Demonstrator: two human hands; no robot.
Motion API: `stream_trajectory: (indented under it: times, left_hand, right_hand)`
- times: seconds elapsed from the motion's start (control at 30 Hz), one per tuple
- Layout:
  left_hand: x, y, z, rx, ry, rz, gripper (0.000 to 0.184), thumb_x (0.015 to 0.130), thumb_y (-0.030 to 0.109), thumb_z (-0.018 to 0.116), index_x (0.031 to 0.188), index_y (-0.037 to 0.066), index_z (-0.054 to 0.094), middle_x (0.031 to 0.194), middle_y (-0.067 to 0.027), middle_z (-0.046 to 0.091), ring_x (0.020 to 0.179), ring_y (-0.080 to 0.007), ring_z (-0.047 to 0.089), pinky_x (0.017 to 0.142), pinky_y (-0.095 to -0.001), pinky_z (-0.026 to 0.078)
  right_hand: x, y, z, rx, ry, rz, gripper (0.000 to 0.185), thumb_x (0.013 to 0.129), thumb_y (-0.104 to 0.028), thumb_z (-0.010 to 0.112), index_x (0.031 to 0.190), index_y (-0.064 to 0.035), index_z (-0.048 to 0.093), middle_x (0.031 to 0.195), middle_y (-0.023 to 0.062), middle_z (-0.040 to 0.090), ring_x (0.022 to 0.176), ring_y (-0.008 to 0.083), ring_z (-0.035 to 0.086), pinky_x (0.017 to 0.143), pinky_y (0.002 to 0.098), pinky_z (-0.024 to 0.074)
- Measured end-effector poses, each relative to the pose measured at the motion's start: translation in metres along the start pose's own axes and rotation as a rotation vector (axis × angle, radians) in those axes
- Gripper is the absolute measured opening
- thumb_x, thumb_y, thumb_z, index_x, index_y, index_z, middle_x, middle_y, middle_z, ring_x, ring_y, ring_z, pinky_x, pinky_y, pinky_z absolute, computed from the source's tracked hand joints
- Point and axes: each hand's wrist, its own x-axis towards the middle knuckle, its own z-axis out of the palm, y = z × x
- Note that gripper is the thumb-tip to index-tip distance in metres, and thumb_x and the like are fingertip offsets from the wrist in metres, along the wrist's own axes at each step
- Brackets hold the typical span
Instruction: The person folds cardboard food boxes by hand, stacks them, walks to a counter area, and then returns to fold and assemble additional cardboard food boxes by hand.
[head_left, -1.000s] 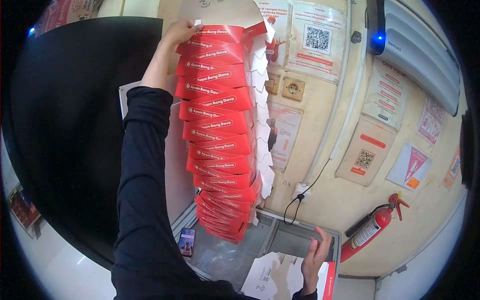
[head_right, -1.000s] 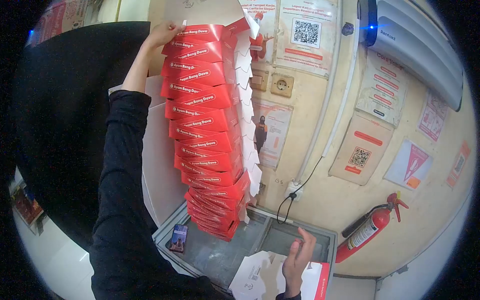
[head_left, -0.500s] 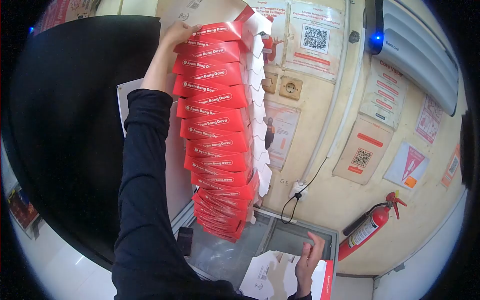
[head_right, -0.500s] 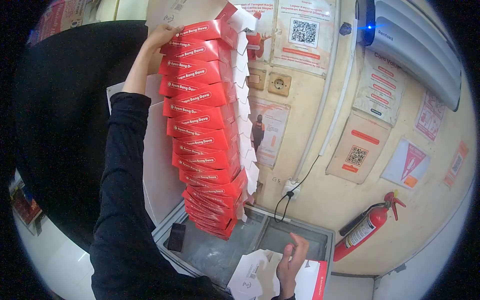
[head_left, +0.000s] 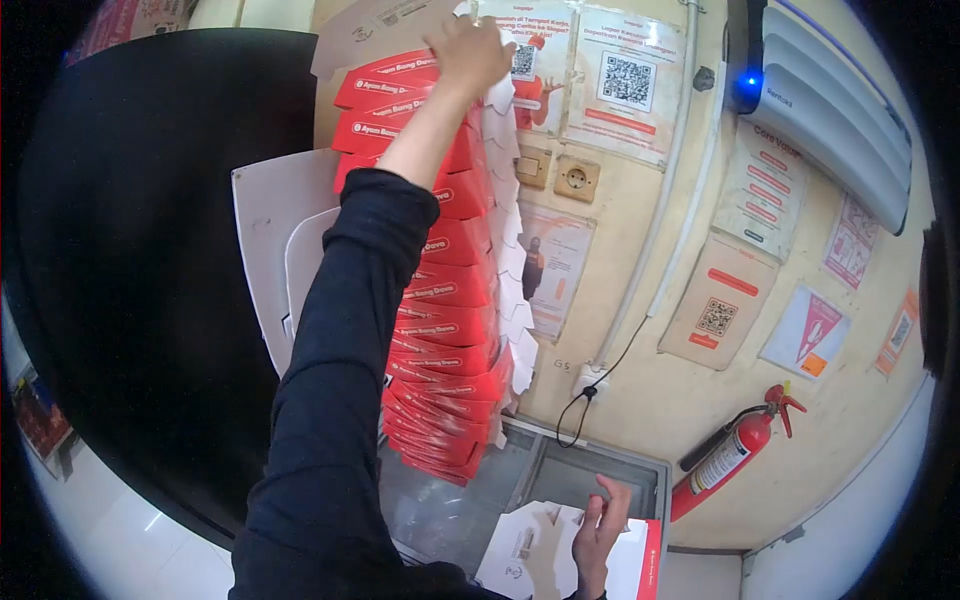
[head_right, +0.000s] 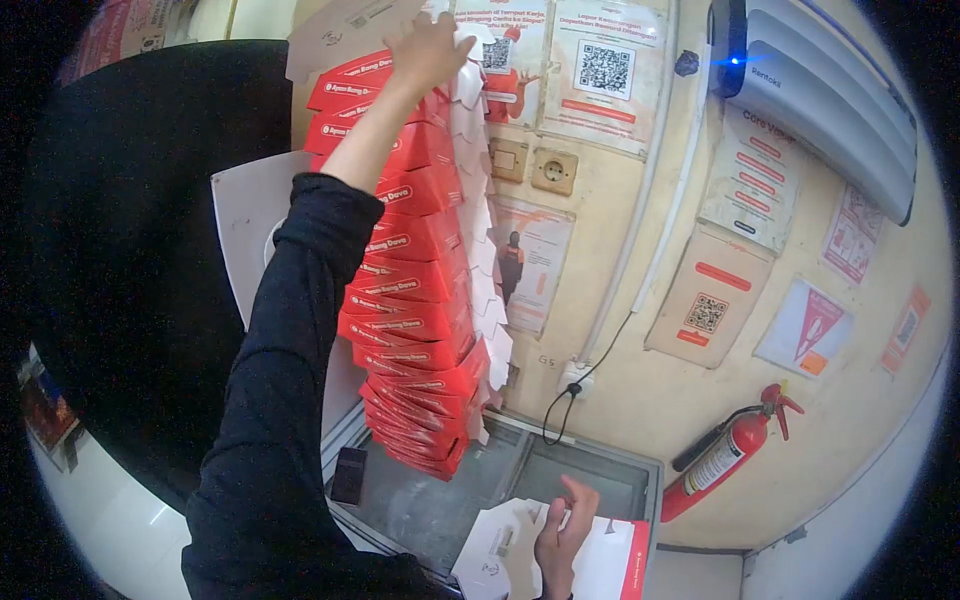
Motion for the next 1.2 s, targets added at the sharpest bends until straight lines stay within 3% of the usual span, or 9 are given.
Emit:
stream_trajectory:
  times: [0.13,0.23,0.4,0.47,0.57,0.67,0.83,1.03,1.2]
  left_hand:
    - [-0.048,0.054,-0.034,-0.226,0.24,0.382,0.034,0.084,0.043,0.063,0.104,0.016,0.069,0.12,-0.0109,0.061,0.114,-0.0305,0.056,0.092,-0.0599,0.037]
    - [-0.066,0.065,-0.048,-0.206,0.019,0.469,0.04,0.084,0.044,0.063,0.113,0.016,0.066,0.123,-0.0129,0.059,0.114,-0.035,0.054,0.091,-0.0608,0.037]
    - [-0.017,0.026,0.005,0.163,0.094,0.018,0.049,0.089,0.054,0.052,0.119,0.017,0.066,0.13,-0.0132,0.059,0.122,-0.0391,0.051,0.097,-0.0751,0.027]
    - [0.011,0.007,0.0,0.229,-0.435,0.001,0.049,0.091,0.053,0.051,0.12,0.017,0.066,0.131,-0.0164,0.059,0.124,-0.0403,0.052,0.099,-0.0813,0.016]
    - [0.022,0.014,0.008,0.221,-0.667,-0.066,0.045,0.09,0.048,0.056,0.121,0.016,0.066,0.128,-0.0142,0.063,0.121,-0.0374,0.056,0.099,-0.0819,0.011]
    - [0.02,0.029,0.012,0.14,-0.514,-0.057,0.038,0.091,0.04,0.06,0.118,0.015,0.066,0.12,-0.0107,0.067,0.116,-0.0335,0.061,0.1,-0.0812,0.007]
    - [0.042,0.028,0.028,0.213,0.195,0.159,0.019,0.082,0.023,0.06,0.099,0.015,0.063,0.097,-0.0023,0.068,0.098,-0.0253,0.065,0.089,-0.0661,0.033]
    - [0.076,-0.032,0.032,0.199,0.27,0.4,0.026,0.08,0.007,0.056,0.106,0.012,0.058,0.112,-0.0082,0.063,0.107,-0.029,0.059,0.093,-0.0562,0.038]
    - [0.07,-0.089,0.014,0.073,-0.303,0.352,0.016,0.085,0.021,0.054,0.099,0.019,0.062,0.099,-0.0067,0.067,0.102,-0.027,0.062,0.089,-0.0584,0.036]
  right_hand:
    - [-0.025,0.021,-0.01,0.02,0.091,0.086,0.037,0.102,-0.032,0.046,0.119,-0.0013,0.057,0.115,0.0153,0.053,0.106,0.0279,0.053,0.082,0.0376,0.047]
    - [-0.056,0.054,-0.02,-0.004,0.139,0.22,0.034,0.102,-0.028,0.047,0.119,-0.0007,0.056,0.115,0.0149,0.054,0.108,0.0277,0.054,0.081,0.0367,0.0481]
    - [-0.088,0.08,-0.04,-0.096,0.108,0.323,0.033,0.102,-0.026,0.048,0.119,0.0008,0.056,0.113,0.0145,0.056,0.107,0.0259,0.056,0.08,0.0344,0.0486]
    - [-0.094,0.087,-0.046,-0.126,0.083,0.323,0.033,0.102,-0.026,0.048,0.119,0.0011,0.056,0.113,0.0144,0.056,0.107,0.0259,0.056,0.08,0.0346,0.0486]
    - [-0.097,0.085,-0.051,-0.143,0.079,0.318,0.028,0.101,-0.02,0.051,0.122,-0.0031,0.058,0.119,0.0137,0.057,0.11,0.0261,0.055,0.086,0.037,0.0477]
    - [-0.096,0.089,-0.052,-0.139,0.099,0.3,0.029,0.101,-0.019,0.052,0.124,-0.0035,0.058,0.12,0.0141,0.058,0.111,0.0279,0.056,0.089,0.0377,0.0473]
    - [-0.096,0.108,-0.04,-0.079,0.086,0.388,0.03,0.101,-0.021,0.053,0.124,-0.0037,0.058,0.121,0.0127,0.058,0.11,0.0259,0.056,0.086,0.0358,0.0477]
    - [-0.094,0.129,-0.009,-0.057,0.039,0.396,0.034,0.101,-0.027,0.053,0.125,-0.0035,0.057,0.121,0.0135,0.057,0.109,0.0253,0.055,0.085,0.0349,0.048]
    - [-0.087,0.121,0.004,-0.006,0.005,0.368,0.038,0.102,-0.031,0.051,0.126,-0.0018,0.056,0.12,0.0144,0.057,0.108,0.0268,0.056,0.087,0.0367,0.048]
